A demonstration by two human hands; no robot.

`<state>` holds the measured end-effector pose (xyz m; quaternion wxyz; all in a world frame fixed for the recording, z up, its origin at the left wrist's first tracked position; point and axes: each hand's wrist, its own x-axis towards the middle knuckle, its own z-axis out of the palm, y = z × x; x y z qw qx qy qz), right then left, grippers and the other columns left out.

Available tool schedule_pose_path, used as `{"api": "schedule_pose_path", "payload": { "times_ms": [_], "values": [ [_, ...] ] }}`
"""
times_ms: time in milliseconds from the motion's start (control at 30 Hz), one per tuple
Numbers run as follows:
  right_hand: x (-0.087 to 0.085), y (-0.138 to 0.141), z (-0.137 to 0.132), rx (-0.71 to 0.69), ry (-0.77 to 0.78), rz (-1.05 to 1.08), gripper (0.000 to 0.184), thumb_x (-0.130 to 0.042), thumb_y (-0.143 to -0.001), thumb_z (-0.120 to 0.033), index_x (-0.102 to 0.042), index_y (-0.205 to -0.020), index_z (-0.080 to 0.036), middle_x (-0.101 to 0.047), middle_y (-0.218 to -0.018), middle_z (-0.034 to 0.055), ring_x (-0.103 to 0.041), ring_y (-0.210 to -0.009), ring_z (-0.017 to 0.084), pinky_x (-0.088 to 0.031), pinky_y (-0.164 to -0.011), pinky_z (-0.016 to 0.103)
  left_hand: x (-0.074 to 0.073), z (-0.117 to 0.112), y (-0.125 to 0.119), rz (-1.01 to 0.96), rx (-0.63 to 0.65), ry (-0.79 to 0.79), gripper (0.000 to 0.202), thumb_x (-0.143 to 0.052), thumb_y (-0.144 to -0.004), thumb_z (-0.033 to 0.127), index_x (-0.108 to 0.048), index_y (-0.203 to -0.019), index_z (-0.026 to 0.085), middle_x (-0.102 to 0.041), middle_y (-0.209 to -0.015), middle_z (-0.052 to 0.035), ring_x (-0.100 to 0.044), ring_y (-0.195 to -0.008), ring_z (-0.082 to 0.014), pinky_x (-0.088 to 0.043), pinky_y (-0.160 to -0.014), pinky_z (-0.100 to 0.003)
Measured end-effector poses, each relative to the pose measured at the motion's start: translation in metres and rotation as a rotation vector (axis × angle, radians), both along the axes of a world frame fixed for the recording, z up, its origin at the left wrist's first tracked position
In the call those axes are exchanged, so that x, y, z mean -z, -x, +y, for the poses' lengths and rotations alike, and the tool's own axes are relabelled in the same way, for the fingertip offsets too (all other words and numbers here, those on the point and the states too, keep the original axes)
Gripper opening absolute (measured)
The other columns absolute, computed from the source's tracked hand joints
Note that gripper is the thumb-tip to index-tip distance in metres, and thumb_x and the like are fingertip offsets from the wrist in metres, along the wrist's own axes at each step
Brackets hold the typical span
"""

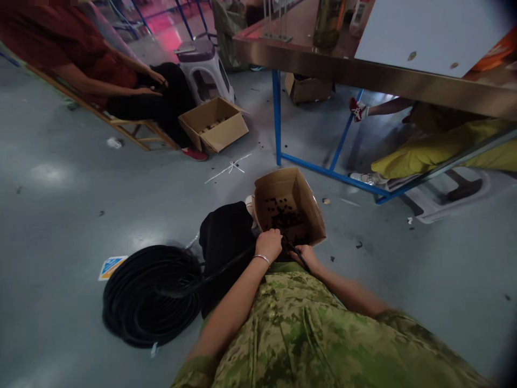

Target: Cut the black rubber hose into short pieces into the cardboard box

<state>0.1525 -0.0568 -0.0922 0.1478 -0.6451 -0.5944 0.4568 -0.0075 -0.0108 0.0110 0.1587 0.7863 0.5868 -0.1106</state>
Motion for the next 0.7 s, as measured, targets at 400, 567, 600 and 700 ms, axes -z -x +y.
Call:
{"api": "schedule_pose_path", "payload": {
  "times_ms": [400,567,600,700],
  "values": [
    [0.010,-0.001,0.002,-0.002,0.037,-0.010,0.023,-0.059,-0.072,-0.031,-0.064,-0.056,-0.015,-0.052,-0.050,-0.0016,-0.050,-0.056,0.014,-0.029,-0.051,0.021,0.000,-0.001,0.000,-0.018,0.019,-0.026,0.027,-0.043,-0.094,0.025,-0.063,-0.101,0.008,-0.067,-0.097,-0.0165,-0.066,-0.091,-0.0248,-0.048,-0.076,-0.034],
    [0.008,-0.003,0.002,0.007,0.035,-0.039,0.024,-0.060,-0.073,-0.034,-0.063,-0.058,-0.015,-0.052,-0.050,-0.0013,-0.051,-0.057,0.015,-0.028,-0.050,0.021,-0.003,-0.005,0.003,-0.094,-0.019,-0.122,0.026,-0.042,-0.095,0.027,-0.063,-0.099,0.012,-0.066,-0.096,-0.0121,-0.065,-0.090,-0.0228,-0.047,-0.072,-0.031],
    [0.007,-0.004,0.001,0.008,0.032,-0.042,0.025,-0.061,-0.073,-0.036,-0.063,-0.059,-0.015,-0.052,-0.051,-0.0011,-0.051,-0.057,0.015,-0.028,-0.050,0.021,-0.003,-0.006,0.004,-0.134,-0.042,-0.163,0.027,-0.041,-0.096,0.029,-0.063,-0.100,0.014,-0.066,-0.096,-0.0108,-0.065,-0.089,-0.0219,-0.046,-0.071,-0.030],
    [-0.001,-0.007,0.001,0.011,0.006,-0.026,0.028,-0.060,-0.075,-0.040,-0.063,-0.061,-0.015,-0.055,-0.054,-0.0006,-0.052,-0.057,0.014,-0.030,-0.051,0.021,-0.006,-0.009,0.009,-0.277,-0.120,-0.283,0.029,-0.039,-0.097,0.034,-0.063,-0.105,0.019,-0.067,-0.096,-0.0072,-0.064,-0.086,-0.0185,-0.045,-0.070,-0.028]
  ]
}}
